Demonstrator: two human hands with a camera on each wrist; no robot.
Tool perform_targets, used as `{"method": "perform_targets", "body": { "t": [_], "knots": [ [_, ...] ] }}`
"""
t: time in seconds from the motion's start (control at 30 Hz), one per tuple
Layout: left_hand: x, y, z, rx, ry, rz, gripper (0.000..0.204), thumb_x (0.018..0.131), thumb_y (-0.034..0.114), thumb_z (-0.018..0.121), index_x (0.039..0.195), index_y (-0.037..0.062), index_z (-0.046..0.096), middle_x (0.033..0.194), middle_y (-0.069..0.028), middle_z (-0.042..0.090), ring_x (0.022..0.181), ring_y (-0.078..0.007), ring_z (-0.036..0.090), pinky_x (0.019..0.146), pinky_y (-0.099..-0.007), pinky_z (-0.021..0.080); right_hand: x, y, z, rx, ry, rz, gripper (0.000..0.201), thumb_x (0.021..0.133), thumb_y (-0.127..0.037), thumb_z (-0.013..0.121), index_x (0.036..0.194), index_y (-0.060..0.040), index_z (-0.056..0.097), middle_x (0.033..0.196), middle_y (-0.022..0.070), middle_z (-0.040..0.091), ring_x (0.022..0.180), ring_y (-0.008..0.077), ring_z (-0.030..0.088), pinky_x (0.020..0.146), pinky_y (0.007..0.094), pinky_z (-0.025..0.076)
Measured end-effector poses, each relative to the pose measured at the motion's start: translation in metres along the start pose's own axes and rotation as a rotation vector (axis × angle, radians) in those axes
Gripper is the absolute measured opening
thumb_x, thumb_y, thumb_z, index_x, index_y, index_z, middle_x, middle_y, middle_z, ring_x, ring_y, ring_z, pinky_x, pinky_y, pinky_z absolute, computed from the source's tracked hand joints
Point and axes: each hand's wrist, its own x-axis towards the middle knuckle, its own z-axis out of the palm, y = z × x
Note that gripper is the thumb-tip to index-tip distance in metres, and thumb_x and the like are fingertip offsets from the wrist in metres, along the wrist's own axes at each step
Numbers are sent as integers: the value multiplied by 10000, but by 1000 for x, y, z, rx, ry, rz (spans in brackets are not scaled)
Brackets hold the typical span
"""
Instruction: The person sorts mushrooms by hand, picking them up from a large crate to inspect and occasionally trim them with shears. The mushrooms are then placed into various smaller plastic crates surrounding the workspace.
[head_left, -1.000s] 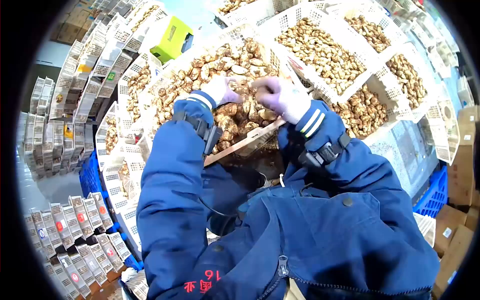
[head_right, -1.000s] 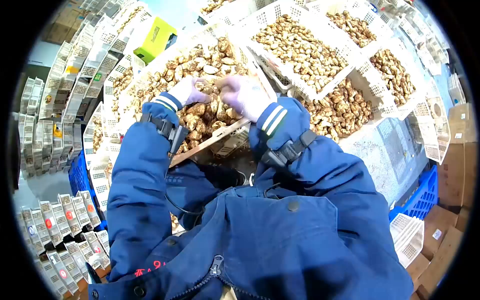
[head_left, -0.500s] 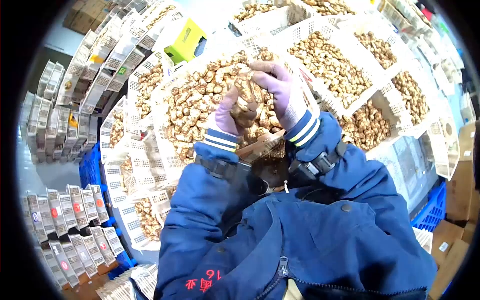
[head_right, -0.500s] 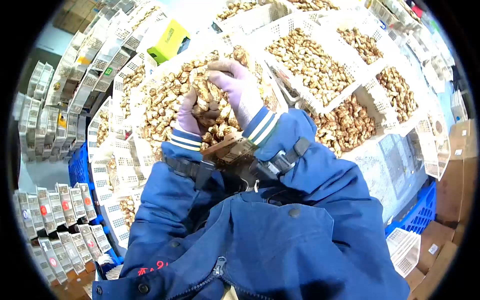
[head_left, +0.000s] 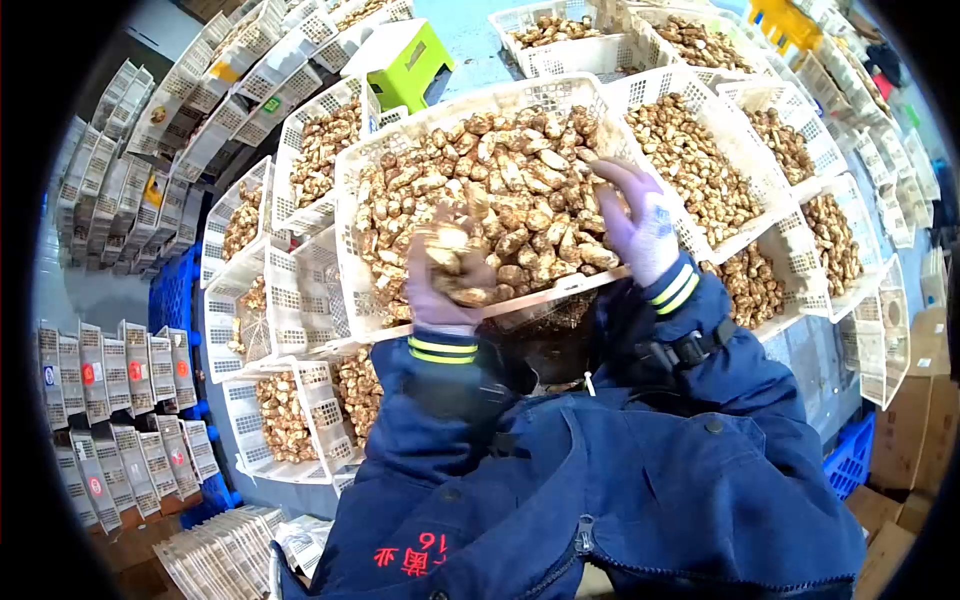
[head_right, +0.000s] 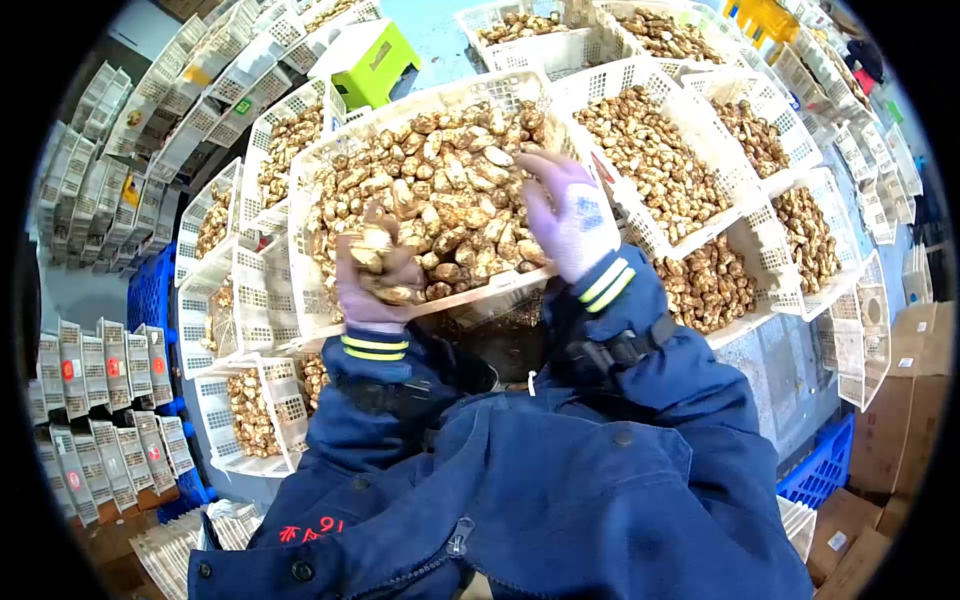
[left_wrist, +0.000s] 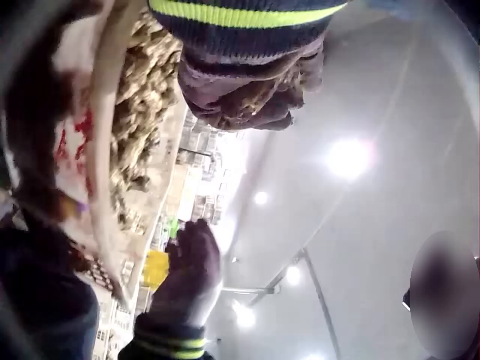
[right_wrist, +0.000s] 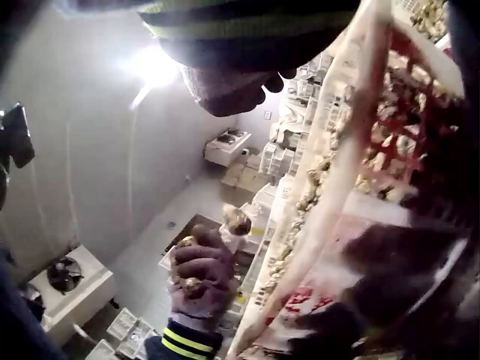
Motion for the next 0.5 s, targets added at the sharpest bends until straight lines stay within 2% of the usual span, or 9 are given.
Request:
{"method": "perform_targets", "body": {
  "t": [0.13, 0.17, 0.2, 0.3, 0.37, 0.4, 0.43, 0.47, 0.5],
  "knots": [
    [39, 118, 10, -7, -97, 226, 423, 947, 409, 592, 1199, 72, 543, 928, -61, 636, 602, -105, 564, 492, -233, 515, -19, 42, -7, -241, -24, -38, 257, 835, -82, 624, 1081, -23, 672, 1075, 181, 678, 1000, 364, 633, 893, 433, 498],
    [62, 161, 18, 210, -112, 327, 436, 953, 394, 583, 1216, 52, 524, 922, -74, 623, 657, -127, 607, 514, -253, 547, -21, 42, -6, -266, -56, -53, 257, 833, -86, 627, 1078, -22, 671, 1079, 180, 677, 1003, 364, 631, 894, 439, 496],
    [99, 208, 35, 268, 293, 566, 487, 968, 430, 534, 1217, 13, 507, 942, -78, 621, 685, -160, 623, 530, -283, 567, -19, 38, -6, -286, -101, -58, 260, 830, -98, 638, 1077, -22, 669, 1086, 172, 676, 1014, 363, 624, 899, 443, 488],
    [175, 306, 50, 417, 468, 551, 716, 945, 550, 508, 1426, 42, 354, 1438, -272, 369, 1304, -376, 433, 1050, -547, 436, -21, 40, -7, -312, -93, -68, 264, 845, -117, 633, 1091, -27, 659, 1086, 165, 676, 1019, 362, 621, 916, 438, 476],
    [157, 268, 76, 760, 673, 552, 844, 920, 596, 502, 1493, 33, 243, 1563, -258, 187, 1428, -392, 249, 1155, -578, 252, -22, 42, -8, -289, -109, -34, 258, 856, -118, 625, 1097, -32, 657, 1088, 165, 673, 1027, 358, 618, 915, 443, 474],
    [190, 320, 12, 857, 711, 430, 831, 914, 551, 542, 1497, 29, 266, 1581, -204, 210, 1394, -382, 296, 1114, -574, 309, -21, 43, -7, -285, -98, -36, 257, 854, -118, 627, 1094, -32, 657, 1084, 165, 674, 1024, 358, 618, 911, 444, 475],
    [162, 274, 14, 1258, 507, 479, 775, 904, 474, 587, 1470, 9, 334, 1502, -196, 369, 1298, -347, 424, 1036, -532, 385, -22, 43, -7, -279, -95, -33, 256, 852, -119, 629, 1091, -32, 656, 1080, 164, 674, 1021, 358, 618, 907, 445, 476],
    [157, 249, -11, 1450, 499, 511, 535, 953, 345, 580, 1390, 55, 480, 1394, -155, 517, 1190, -279, 563, 950, -421, 501, -23, 47, -7, -263, -100, -42, 248, 844, -116, 629, 1076, -34, 660, 1067, 163, 677, 1007, 358, 622, 896, 448, 481],
    [145, 221, -29, 1478, 305, 357, 375, 952, 215, 591, 1287, 48, 588, 1280, -109, 614, 1042, -205, 640, 891, -351, 525, -25, 50, -4, -286, -75, -64, 238, 837, -108, 627, 1062, -39, 664, 1061, 159, 680, 1004, 355, 623, 891, 448, 484]
  ]
}}
